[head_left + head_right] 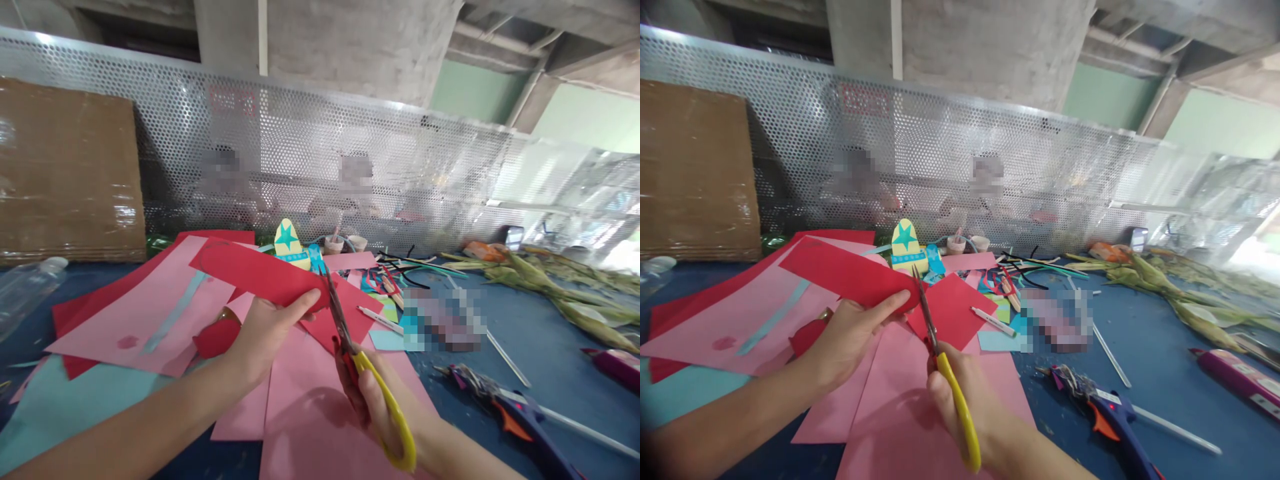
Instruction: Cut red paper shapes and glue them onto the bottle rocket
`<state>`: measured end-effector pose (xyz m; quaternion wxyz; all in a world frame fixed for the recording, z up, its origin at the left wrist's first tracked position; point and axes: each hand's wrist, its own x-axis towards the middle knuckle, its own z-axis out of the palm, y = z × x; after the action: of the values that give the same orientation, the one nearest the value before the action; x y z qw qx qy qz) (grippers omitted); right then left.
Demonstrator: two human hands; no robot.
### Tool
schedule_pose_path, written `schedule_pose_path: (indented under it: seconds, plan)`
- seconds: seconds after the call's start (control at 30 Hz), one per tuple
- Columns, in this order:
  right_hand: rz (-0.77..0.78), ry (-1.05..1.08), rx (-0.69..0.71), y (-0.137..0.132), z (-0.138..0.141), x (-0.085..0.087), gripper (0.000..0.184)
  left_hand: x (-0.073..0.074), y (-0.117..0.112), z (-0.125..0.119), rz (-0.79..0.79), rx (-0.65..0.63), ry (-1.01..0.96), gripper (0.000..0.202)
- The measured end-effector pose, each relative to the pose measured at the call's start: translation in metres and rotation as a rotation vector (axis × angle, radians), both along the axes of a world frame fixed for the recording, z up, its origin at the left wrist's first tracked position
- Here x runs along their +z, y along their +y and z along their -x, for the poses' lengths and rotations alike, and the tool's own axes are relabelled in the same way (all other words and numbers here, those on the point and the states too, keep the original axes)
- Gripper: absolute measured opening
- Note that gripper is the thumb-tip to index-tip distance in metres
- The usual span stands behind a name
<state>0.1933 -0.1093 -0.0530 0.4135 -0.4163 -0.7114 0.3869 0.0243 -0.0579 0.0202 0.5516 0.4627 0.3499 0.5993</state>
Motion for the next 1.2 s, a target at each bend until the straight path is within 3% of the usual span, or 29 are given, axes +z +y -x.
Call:
schedule_pose_path:
  seconds: [0.3,0.7,1.2]
  plan:
    - [0.012,-0.015,0.043,0.000,-0.002,0.003,0.058,0.003,-0.003,-0.001,0.018,-0.005,0.024,0.017]
    - [0.072,0.034,-0.073,-0.007,0.008,0.015,0.066,0.005,-0.004,-0.002,0.039,-0.011,0.012,0.016]
    - [0.050,-0.021,-0.017,-0.002,0.003,0.013,0.065,0.000,0.001,0.001,0.008,-0.024,0.023,0.012]
